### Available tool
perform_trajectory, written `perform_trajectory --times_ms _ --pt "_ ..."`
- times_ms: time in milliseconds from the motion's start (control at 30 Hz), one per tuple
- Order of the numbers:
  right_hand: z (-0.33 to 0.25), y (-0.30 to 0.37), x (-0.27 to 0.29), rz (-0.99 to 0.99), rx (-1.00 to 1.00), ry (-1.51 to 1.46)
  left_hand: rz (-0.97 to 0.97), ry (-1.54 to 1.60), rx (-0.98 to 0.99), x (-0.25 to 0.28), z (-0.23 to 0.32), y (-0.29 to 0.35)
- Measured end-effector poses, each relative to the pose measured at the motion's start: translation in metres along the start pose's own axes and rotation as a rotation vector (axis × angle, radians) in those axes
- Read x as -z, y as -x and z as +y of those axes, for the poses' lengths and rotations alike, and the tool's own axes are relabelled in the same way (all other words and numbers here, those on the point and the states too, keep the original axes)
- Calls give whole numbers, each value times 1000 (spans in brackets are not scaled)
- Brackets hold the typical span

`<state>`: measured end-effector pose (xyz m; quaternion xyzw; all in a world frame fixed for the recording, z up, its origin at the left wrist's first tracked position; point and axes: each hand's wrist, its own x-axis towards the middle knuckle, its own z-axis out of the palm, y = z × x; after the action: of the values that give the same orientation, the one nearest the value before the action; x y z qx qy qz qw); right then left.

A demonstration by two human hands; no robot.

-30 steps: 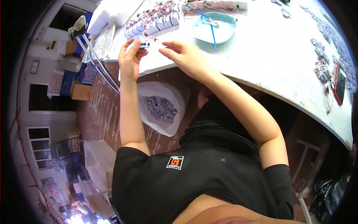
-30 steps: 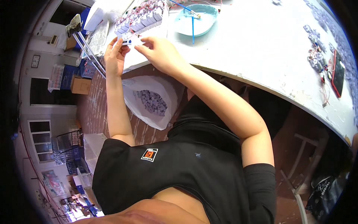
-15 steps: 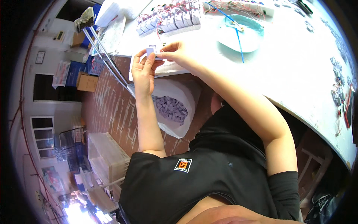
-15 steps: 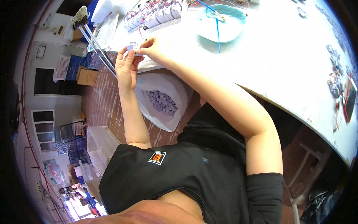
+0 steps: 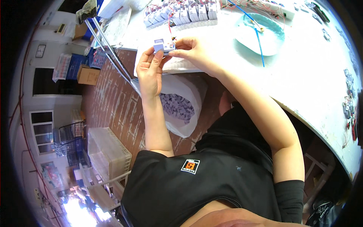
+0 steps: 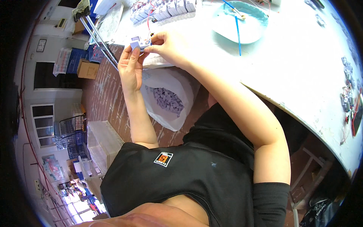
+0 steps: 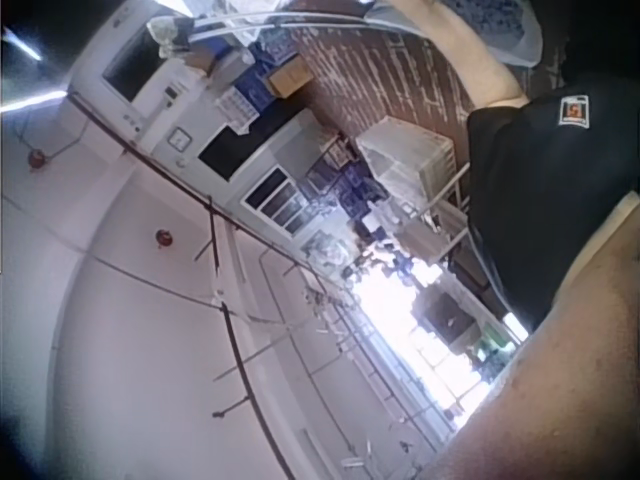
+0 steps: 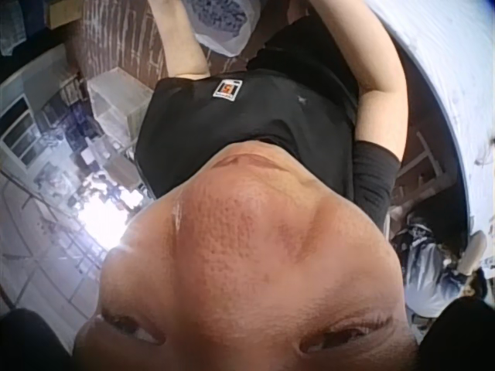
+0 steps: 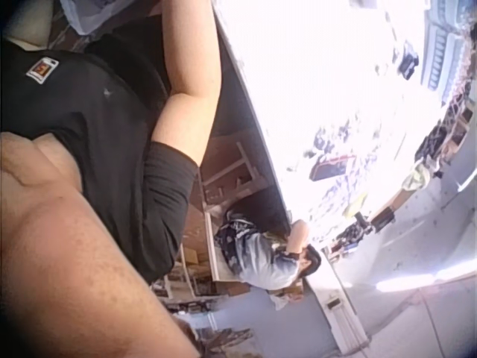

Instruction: Assembling and inspecting electronic components at a workbench.

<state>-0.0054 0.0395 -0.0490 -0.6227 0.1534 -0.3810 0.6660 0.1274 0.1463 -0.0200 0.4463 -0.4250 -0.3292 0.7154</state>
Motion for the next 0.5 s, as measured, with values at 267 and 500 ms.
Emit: perform_trajectory --times_ms 267,500 --pt "-25 11 4 18 -47 131 -28 -38 14 3 5 -3" --pt "-33 14 6 18 -68 155 -32 -113 -63 1 0 -7"
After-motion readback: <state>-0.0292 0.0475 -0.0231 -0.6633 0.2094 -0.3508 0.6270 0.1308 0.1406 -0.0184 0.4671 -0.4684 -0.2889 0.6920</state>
